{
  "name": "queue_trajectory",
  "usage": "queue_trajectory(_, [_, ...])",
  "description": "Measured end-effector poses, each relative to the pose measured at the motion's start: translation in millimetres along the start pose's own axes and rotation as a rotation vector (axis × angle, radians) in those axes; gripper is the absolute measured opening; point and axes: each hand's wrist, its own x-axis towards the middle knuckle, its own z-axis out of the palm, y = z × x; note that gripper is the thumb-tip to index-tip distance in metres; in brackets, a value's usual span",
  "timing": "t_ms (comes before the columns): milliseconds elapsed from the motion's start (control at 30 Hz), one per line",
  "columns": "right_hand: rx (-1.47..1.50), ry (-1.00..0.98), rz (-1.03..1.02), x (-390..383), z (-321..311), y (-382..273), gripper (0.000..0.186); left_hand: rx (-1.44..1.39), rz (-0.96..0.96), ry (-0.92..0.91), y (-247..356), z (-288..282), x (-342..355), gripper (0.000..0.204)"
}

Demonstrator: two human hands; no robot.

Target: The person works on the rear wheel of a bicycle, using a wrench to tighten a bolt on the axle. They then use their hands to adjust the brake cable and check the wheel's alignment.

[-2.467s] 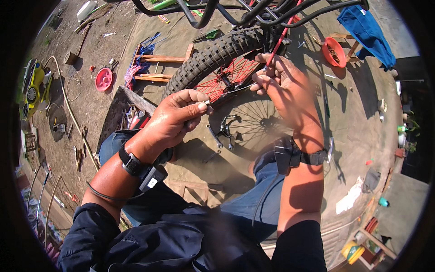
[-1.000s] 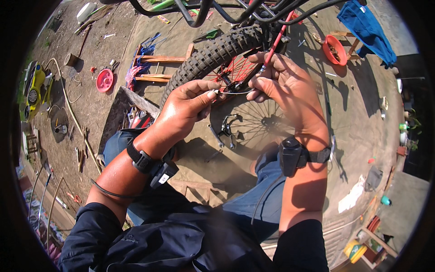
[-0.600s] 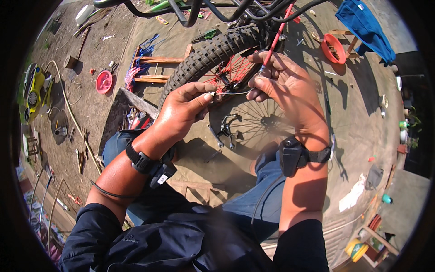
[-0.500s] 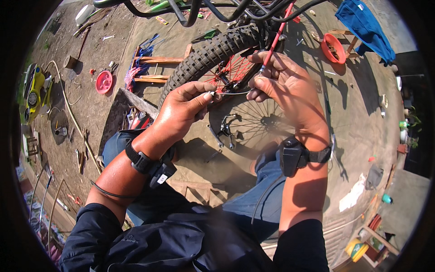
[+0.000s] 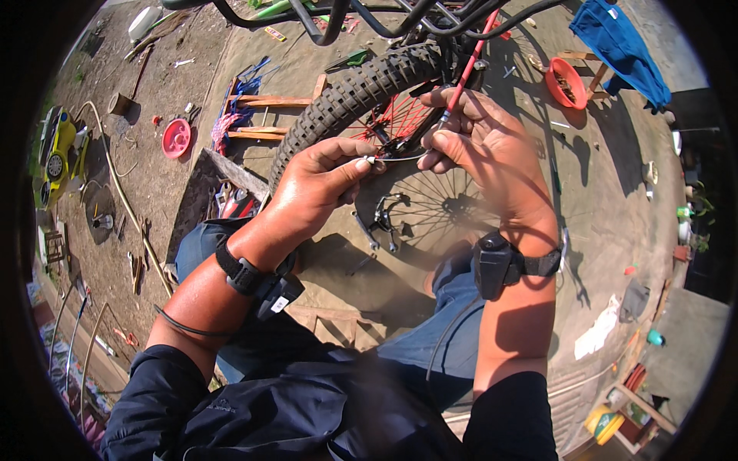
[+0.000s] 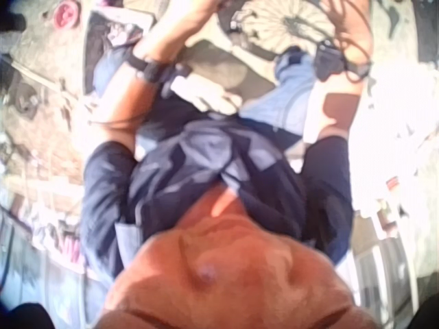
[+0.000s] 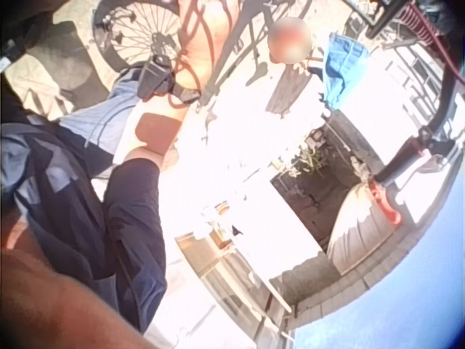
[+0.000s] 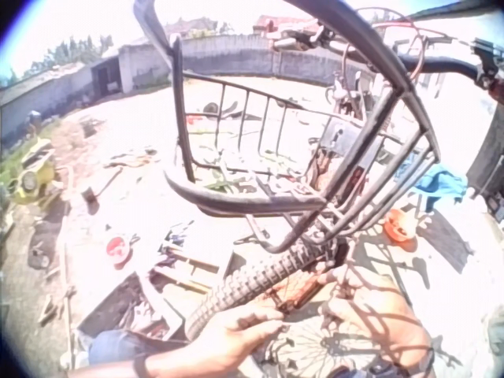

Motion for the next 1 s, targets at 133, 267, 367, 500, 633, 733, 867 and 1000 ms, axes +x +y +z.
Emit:
queue_trajectory(133, [-0.01,0.008,0.004,0.6,5.5,-1.9,0.043,0.034,-0.028,-0.057,4.1,3.5,2.2,0.022])
queue_trajectory(267, [-0.011,0.024,0.016,0.6,5.7,-0.3,0.042,0.11,-0.074,-0.203,7.7,5.2,8.5,0.02])
queue_trajectory(367, [-0.023,0.027,0.007,0.2,5.0,0.9,0.042,0.191,-0.07,-0.262,8.2,5.7,13.5,0.019])
queue_trajectory(500, [-0.031,0.011,0.008,0.6,3.5,2.4,0.042,0.256,-0.066,-0.277,14.8,6.5,17.7,0.021])
queue_trajectory(633, [0.016,0.038,0.055,-0.4,3.6,1.1,0.042,0.433,0.098,-0.28,18.6,8.7,27.0,0.025])
queue_trajectory(733, [0.038,0.03,0.064,0.7,0.7,4.9,0.042,0.638,0.316,-0.251,14.2,9.3,34.1,0.027])
queue_trajectory(867, [0.042,0.011,0.054,2.9,-1.4,8.7,0.041,0.804,0.384,-0.24,17.1,12.3,35.0,0.028])
queue_trajectory(1000, [0.02,0.006,0.062,3.7,-2.0,6.7,0.041,0.73,0.369,-0.227,16.2,16.5,36.7,0.03])
